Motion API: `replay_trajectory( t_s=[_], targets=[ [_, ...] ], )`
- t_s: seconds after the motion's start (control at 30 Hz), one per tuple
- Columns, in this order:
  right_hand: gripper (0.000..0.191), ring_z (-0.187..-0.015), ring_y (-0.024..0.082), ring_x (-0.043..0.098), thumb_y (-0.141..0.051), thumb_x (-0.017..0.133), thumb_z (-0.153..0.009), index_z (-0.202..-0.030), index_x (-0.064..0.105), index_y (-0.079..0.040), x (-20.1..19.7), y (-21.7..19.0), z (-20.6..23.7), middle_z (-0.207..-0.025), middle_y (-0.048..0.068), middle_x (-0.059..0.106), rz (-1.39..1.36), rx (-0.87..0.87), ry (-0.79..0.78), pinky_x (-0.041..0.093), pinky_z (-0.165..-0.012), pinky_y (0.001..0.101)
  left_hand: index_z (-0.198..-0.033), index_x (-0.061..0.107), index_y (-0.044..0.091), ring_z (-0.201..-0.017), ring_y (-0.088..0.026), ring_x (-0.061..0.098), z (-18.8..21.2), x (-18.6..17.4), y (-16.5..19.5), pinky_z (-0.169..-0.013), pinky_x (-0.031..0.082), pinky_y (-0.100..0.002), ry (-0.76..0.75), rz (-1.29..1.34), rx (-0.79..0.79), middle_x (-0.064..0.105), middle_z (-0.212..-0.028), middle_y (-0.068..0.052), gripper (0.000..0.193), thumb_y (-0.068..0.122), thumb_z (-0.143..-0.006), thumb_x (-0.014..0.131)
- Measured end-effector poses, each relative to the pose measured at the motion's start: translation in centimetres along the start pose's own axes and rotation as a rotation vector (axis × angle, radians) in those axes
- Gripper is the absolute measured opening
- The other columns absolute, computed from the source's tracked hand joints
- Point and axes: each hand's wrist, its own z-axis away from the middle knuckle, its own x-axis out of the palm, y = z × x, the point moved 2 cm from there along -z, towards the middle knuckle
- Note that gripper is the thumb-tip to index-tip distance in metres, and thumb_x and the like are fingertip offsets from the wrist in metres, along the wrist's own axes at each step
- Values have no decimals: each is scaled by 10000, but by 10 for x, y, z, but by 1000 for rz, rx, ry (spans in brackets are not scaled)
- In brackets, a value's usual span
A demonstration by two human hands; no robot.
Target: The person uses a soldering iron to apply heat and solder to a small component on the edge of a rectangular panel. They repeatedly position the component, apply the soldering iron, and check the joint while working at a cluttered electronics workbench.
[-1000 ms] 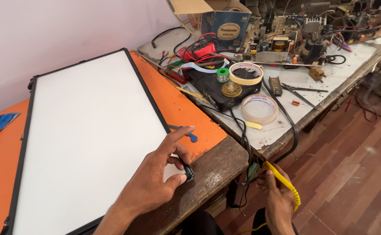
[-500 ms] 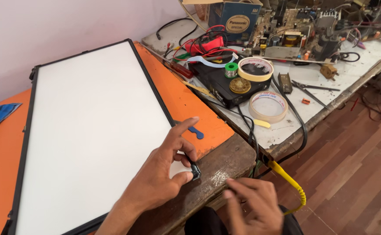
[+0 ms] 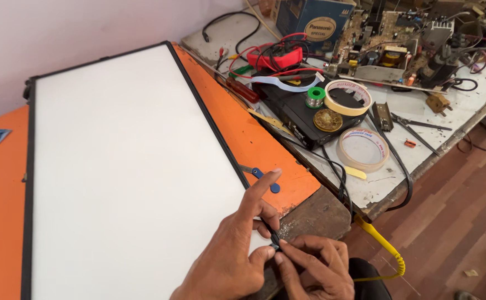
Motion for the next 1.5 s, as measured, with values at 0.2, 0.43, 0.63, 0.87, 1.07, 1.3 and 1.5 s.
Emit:
replay_trajectory(
  t_s=[0.2, 0.43, 0.63, 0.87, 1.07, 1.3, 1.5],
  targets=[
    [219, -775, 113, 623, -88, 923, -580, -774, 861, -169, -11, 8, -1, -734, -34, 747, 67, 235, -91, 526, -593, 252, -1621, 104, 315, -976, -188, 683, -2, 4, -1, -952, 573, -374, -58, 45, -128, 652, -1021, -58, 1073, -71, -798, 674],
    [205, -799, 118, 644, -67, 920, -600, -780, 854, -139, -17, 5, 0, -717, -17, 755, 66, 220, -118, 525, -754, 282, -1661, 115, 326, -977, -176, 715, -2, 11, -9, -959, 593, -368, -68, 65, -177, 662, -1004, -50, 1107, -71, -792, 674],
    [223, -785, 121, 623, -61, 922, -584, -778, 846, -139, -15, 4, 8, -697, -25, 748, 34, 211, -68, 494, -753, 284, -1667, 138, 256, -1002, -185, 714, -2, 16, -17, -968, 581, -379, -63, 99, -109, 674, -1020, -53, 1078, -82, -805, 691],
    [206, -773, 108, 609, -60, 922, -586, -753, 840, -148, -14, 5, 9, -685, -32, 745, 28, 196, -62, 487, -781, 282, -1643, 147, 264, -970, -171, 719, -4, 16, -26, -939, 607, -371, -53, 52, -115, 684, -962, -61, 1074, -86, -787, 693],
    [190, -793, 119, 592, -74, 930, -601, -753, 841, -147, -8, 6, 15, -682, -30, 748, -19, 216, -24, 485, -758, 273, -1605, 119, 222, -940, -184, 739, -4, 17, -36, -904, 617, -379, -38, 48, -37, 698, -948, -83, 1022, -71, -810, 690],
    [261, -813, 116, 609, -129, 933, -610, -853, 838, -123, -6, 4, 17, -775, -22, 792, -71, 159, -5, 486, -796, 275, -1600, 93, 203, -977, -194, 754, -3, 16, -44, -935, 620, -392, -37, 55, -20, 728, -975, -110, 1023, -60, -809, 687],
    [405, -880, 140, 605, -189, 939, -586, -968, 832, -107, -8, 4, 21, -844, -26, 756, -64, 143, -31, 509, -798, 266, -1622, 70, 203, -1000, -192, 749, -3, 16, -44, -936, 635, -388, -37, 54, -44, 730, -1011, -109, 1063, -68, -794, 680]
  ],
)
